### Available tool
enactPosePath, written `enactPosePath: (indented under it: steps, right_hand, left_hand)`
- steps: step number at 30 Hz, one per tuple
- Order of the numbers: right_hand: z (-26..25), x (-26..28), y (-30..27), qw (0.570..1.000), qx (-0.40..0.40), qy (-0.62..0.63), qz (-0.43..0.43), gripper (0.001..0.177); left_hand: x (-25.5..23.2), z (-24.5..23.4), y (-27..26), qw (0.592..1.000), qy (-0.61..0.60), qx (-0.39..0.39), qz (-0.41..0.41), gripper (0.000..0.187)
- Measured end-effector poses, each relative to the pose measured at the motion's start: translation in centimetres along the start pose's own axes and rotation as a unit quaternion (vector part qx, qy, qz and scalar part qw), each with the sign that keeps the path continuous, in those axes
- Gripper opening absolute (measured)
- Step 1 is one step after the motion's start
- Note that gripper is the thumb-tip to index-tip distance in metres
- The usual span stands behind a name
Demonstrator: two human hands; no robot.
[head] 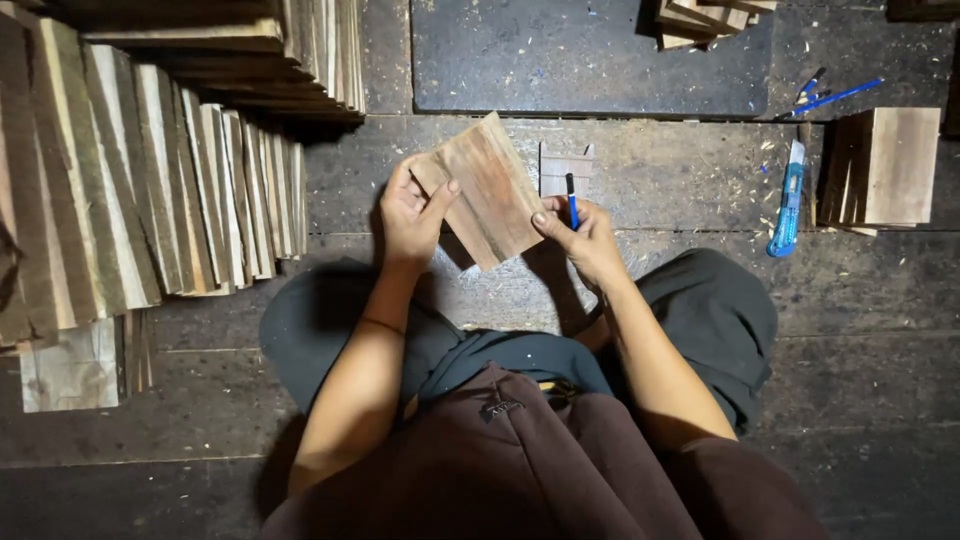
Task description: The person sits on the floor and repeatedly picks up small rectangular wood pieces, places them on a larger board, and marks them with a blue pen. The person handles the wood pieces one at a time, aligns them, and draws lines on their surfaces before setting them aside.
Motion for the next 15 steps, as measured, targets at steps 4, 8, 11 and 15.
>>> enactPosePath:
  steps: [4, 8, 11, 15]
  right_hand:
    - [0.6, 0.7, -0.8, 1.000, -0.008, -0.022, -0.015, 0.026]
    - [2.7, 4.1, -2.8, 0.960, -0.060, -0.222, -0.160, 0.024]
    - [6.8, 5.2, -4.5, 0.858, -0.054, -0.406, -0.309, 0.019]
    - [10.2, 0.2, -5.2, 0.777, -0.049, -0.519, -0.354, 0.022]
  left_hand:
    - [1.5, 0.0, 0.3, 1.000, -0.007, -0.005, -0.003, 0.048]
    - [0.9, 0.7, -0.1, 0.997, 0.034, 0.008, -0.070, 0.034]
    - [1.5, 2.9, 0.0, 0.980, -0.111, 0.079, -0.143, 0.053]
    - [5.8, 2.5, 0.1, 0.963, -0.237, 0.081, -0.101, 0.058]
Point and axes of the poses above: each hand's wrist, its own y-axis towards the middle knuckle, its own z-axis out of the palm, x = y × z, the point moved 4 cm from there along y, towards the middle knuckle, and after that the axes turned 14 degrees about x, right-handed, at the moved point
